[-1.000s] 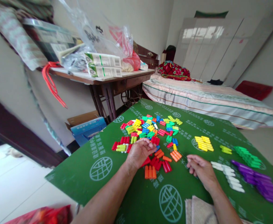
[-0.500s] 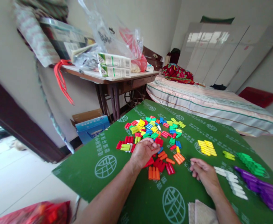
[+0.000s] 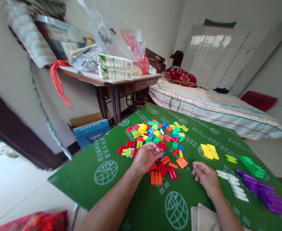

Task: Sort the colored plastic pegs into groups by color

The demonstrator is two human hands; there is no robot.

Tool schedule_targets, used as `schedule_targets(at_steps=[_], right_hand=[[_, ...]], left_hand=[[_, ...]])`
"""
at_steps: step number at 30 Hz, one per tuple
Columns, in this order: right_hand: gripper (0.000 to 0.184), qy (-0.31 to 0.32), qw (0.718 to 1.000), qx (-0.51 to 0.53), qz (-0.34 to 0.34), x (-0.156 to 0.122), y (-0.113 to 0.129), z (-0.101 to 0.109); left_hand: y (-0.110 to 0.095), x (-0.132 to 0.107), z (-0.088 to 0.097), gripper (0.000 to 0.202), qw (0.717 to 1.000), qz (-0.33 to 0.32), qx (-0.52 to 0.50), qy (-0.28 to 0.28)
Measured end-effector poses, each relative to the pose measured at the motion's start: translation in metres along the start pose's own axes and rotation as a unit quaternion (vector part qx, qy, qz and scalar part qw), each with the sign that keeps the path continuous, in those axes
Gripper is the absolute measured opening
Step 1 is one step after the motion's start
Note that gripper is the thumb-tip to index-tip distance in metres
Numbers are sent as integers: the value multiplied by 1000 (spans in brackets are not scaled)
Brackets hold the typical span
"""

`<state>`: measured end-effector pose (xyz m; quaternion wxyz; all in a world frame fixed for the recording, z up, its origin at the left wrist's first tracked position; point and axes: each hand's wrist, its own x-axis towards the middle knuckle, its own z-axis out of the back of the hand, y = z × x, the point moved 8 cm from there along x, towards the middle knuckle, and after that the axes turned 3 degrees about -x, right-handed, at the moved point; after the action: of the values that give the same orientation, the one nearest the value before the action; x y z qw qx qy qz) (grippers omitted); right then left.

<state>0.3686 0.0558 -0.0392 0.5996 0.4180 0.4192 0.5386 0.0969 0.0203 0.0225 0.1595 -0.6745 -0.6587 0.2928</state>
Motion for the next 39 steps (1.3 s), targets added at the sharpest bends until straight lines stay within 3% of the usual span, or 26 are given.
schedule_targets(at_steps=[26,39], right_hand=[[48,-13,1000,-9,-2,0,8,-1],[39,-19,999,1,35,7,13,-5]], left_hand=[[1,2,-2,13,1000,0,16,2],[-5,6,1,15,999,-2,29,-16]])
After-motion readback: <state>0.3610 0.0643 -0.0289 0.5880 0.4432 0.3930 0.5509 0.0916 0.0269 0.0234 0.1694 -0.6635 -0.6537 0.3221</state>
